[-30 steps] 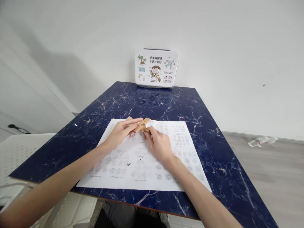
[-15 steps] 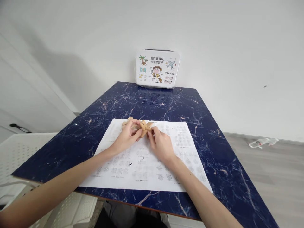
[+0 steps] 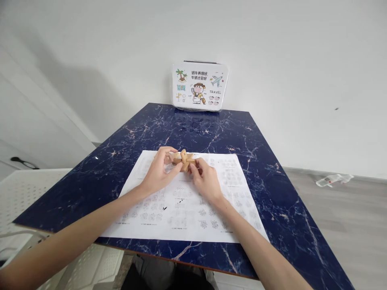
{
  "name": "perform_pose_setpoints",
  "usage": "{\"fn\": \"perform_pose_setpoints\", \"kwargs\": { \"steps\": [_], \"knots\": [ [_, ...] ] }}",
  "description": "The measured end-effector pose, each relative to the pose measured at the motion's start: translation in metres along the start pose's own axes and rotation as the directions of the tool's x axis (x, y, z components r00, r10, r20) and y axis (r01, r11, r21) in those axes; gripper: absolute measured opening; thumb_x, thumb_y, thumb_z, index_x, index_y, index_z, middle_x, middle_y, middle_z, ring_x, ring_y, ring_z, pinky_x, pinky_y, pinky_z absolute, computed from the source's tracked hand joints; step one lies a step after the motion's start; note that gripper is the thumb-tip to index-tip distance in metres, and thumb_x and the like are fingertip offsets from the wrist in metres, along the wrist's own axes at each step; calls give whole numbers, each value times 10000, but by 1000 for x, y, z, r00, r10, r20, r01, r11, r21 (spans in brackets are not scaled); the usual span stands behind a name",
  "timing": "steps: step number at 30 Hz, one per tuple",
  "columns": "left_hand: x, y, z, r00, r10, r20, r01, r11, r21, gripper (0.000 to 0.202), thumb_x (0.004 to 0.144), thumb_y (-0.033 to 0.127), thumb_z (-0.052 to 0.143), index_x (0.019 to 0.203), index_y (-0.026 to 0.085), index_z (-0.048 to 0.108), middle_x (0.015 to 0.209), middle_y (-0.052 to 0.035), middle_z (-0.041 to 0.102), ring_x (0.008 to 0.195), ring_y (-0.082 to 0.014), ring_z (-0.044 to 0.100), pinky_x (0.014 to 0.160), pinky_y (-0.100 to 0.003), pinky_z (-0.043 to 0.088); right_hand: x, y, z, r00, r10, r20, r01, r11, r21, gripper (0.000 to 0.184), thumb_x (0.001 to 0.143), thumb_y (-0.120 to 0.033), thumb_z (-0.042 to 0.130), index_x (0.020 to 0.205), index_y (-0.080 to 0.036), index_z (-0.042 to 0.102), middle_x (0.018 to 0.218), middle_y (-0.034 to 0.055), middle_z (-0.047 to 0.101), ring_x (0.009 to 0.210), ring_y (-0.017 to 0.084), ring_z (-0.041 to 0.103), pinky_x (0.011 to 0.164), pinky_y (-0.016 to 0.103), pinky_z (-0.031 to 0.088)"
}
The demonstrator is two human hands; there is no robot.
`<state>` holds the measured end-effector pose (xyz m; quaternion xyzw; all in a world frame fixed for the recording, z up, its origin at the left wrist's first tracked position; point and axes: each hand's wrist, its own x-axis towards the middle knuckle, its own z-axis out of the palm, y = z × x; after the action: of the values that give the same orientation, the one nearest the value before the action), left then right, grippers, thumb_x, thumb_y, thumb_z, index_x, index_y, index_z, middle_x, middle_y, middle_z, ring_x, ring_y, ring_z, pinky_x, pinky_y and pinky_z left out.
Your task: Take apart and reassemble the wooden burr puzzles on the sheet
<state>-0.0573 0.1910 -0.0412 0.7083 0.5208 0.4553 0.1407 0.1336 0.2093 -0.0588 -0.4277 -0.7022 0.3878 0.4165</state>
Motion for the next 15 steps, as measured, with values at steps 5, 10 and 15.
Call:
{"fn": "perform_pose_setpoints", "kwargs": {
  "steps": [5,10,15],
  "knots": [
    [2,5,-4,996,-85,38,87,995,-53,572,859,419,765,1345,248,517,1404,-134,578,1283,-302,567,1115,-535,411,2,-2,-2,999,13,48,-20,987,157,257,1007,-459,514,897,-233,566,827,30,690,553,140,581,600,326,484],
    [3,-3,-5,963,-170,211,218,949,-227,704,852,436,796,1457,271,477,1445,-144,604,1371,-316,555,1140,-541,427,2,-5,-1,994,19,107,-46,966,255,304,997,-521,516,890,-237,543,716,11,646,524,143,565,560,325,476],
    [4,-5,-4,944,-207,258,277,920,-277,671,816,424,829,1409,267,555,1482,-150,577,1387,-322,549,1141,-540,448,2,-4,-2,986,32,161,-76,959,272,329,993,-558,499,1001,-236,571,628,-16,592,530,159,563,563,332,479]
  ]
}}
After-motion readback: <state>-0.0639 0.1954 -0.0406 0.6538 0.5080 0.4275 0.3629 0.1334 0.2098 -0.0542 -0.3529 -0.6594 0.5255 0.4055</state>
